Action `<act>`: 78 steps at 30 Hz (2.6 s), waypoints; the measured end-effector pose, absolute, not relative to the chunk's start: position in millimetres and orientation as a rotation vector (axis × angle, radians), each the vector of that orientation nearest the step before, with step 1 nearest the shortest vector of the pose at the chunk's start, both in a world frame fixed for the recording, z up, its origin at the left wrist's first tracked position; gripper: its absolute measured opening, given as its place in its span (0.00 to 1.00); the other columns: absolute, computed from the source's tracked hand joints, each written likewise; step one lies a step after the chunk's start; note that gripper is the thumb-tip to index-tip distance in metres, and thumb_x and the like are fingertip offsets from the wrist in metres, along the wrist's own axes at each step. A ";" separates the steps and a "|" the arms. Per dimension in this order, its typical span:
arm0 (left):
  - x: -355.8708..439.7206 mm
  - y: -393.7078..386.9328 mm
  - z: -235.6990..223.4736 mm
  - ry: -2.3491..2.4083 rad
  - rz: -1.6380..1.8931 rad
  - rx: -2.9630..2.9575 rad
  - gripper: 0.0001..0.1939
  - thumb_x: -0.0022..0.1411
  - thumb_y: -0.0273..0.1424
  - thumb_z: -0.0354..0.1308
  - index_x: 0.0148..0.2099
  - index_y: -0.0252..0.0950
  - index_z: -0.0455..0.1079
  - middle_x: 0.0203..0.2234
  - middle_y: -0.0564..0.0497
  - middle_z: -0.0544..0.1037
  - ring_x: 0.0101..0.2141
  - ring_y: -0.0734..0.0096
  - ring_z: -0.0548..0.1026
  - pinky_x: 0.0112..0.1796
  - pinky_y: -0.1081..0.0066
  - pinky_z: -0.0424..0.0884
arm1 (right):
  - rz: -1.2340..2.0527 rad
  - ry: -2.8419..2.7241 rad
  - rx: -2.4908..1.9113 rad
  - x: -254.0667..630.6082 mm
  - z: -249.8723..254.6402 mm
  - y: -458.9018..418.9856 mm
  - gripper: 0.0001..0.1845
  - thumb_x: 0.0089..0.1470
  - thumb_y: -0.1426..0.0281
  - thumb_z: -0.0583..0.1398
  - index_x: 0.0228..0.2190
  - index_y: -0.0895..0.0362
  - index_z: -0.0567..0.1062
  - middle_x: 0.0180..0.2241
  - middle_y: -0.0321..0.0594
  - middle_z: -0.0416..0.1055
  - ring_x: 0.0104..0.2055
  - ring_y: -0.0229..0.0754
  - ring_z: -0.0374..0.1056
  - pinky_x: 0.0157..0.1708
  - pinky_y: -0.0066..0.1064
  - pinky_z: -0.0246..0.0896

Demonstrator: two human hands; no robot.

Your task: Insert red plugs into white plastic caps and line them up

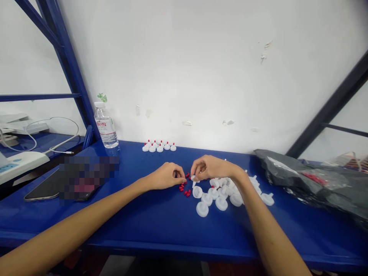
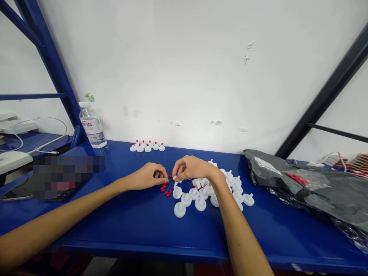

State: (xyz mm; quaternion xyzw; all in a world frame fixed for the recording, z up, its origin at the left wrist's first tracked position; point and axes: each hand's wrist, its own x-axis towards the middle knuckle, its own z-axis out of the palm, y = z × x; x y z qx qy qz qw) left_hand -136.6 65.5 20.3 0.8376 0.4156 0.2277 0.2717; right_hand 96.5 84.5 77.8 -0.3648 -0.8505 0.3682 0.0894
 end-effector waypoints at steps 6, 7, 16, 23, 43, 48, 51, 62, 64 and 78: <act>-137.7 67.8 18.7 1.084 0.587 2.248 0.10 0.60 0.37 0.60 0.37 0.38 0.81 0.27 0.51 0.81 0.27 0.71 0.74 0.29 0.74 0.64 | 0.983 -2.341 -1.048 94.0 80.2 85.3 0.11 0.50 0.66 0.65 0.37 0.54 0.80 0.30 0.38 0.79 0.30 0.39 0.73 0.28 0.28 0.63; -138.2 68.4 18.2 1.077 0.590 2.258 0.11 0.60 0.37 0.60 0.37 0.38 0.81 0.27 0.51 0.81 0.27 0.71 0.74 0.29 0.74 0.64 | 0.963 -2.326 -1.044 92.9 80.4 85.1 0.10 0.51 0.66 0.65 0.37 0.55 0.79 0.30 0.38 0.79 0.31 0.39 0.73 0.29 0.28 0.64; -141.4 73.9 19.5 1.033 0.786 1.877 0.17 0.62 0.43 0.59 0.42 0.33 0.77 0.32 0.47 0.81 0.29 0.70 0.75 0.30 0.73 0.68 | 0.867 -2.270 -1.047 87.1 75.7 86.0 0.08 0.54 0.68 0.61 0.37 0.55 0.79 0.30 0.37 0.77 0.31 0.39 0.72 0.32 0.29 0.65; -143.5 75.0 19.5 1.035 0.898 1.587 0.21 0.60 0.47 0.61 0.46 0.34 0.78 0.38 0.46 0.79 0.29 0.75 0.74 0.27 0.76 0.66 | 0.773 -2.248 -0.977 83.7 68.9 91.3 0.10 0.56 0.68 0.61 0.40 0.54 0.79 0.37 0.39 0.78 0.37 0.41 0.74 0.39 0.33 0.69; -147.9 78.9 17.6 0.972 0.944 1.183 0.21 0.54 0.41 0.71 0.44 0.33 0.76 0.45 0.42 0.81 0.35 0.71 0.81 0.23 0.79 0.60 | 0.817 -2.140 -0.872 74.1 70.0 86.3 0.13 0.54 0.60 0.65 0.39 0.55 0.79 0.42 0.41 0.78 0.44 0.44 0.74 0.43 0.35 0.70; -146.9 75.1 20.1 0.952 0.966 1.186 0.22 0.52 0.42 0.72 0.43 0.33 0.76 0.43 0.43 0.82 0.30 0.76 0.79 0.24 0.79 0.60 | 0.885 -2.110 -0.885 72.7 71.3 85.4 0.13 0.52 0.61 0.67 0.37 0.55 0.79 0.41 0.42 0.78 0.45 0.46 0.73 0.40 0.35 0.70; -145.9 74.6 20.5 0.955 0.999 1.170 0.22 0.52 0.44 0.72 0.42 0.32 0.77 0.41 0.43 0.82 0.28 0.78 0.78 0.24 0.79 0.61 | 0.912 -2.107 -0.900 72.4 72.0 84.8 0.13 0.51 0.62 0.67 0.37 0.55 0.79 0.40 0.42 0.78 0.44 0.46 0.73 0.38 0.35 0.70; -146.2 75.6 21.4 0.833 1.037 1.066 0.19 0.52 0.41 0.72 0.41 0.34 0.78 0.39 0.45 0.83 0.28 0.79 0.78 0.23 0.82 0.60 | 1.039 -2.006 -0.816 73.0 72.8 85.6 0.14 0.49 0.61 0.69 0.37 0.54 0.79 0.42 0.42 0.78 0.47 0.48 0.73 0.48 0.41 0.67; -146.3 75.8 21.7 0.809 1.048 1.054 0.19 0.53 0.41 0.72 0.42 0.34 0.78 0.40 0.45 0.82 0.29 0.79 0.78 0.23 0.82 0.60 | 1.075 -1.972 -0.792 72.1 71.8 85.8 0.14 0.49 0.61 0.69 0.37 0.54 0.79 0.43 0.42 0.78 0.48 0.48 0.73 0.48 0.41 0.66; -146.5 68.5 31.5 0.707 0.842 1.052 0.26 0.59 0.52 0.63 0.47 0.35 0.77 0.47 0.40 0.80 0.34 0.72 0.79 0.25 0.79 0.63 | 1.225 -1.807 -0.706 65.1 65.6 86.0 0.18 0.43 0.63 0.72 0.37 0.53 0.78 0.43 0.41 0.78 0.47 0.46 0.74 0.50 0.41 0.67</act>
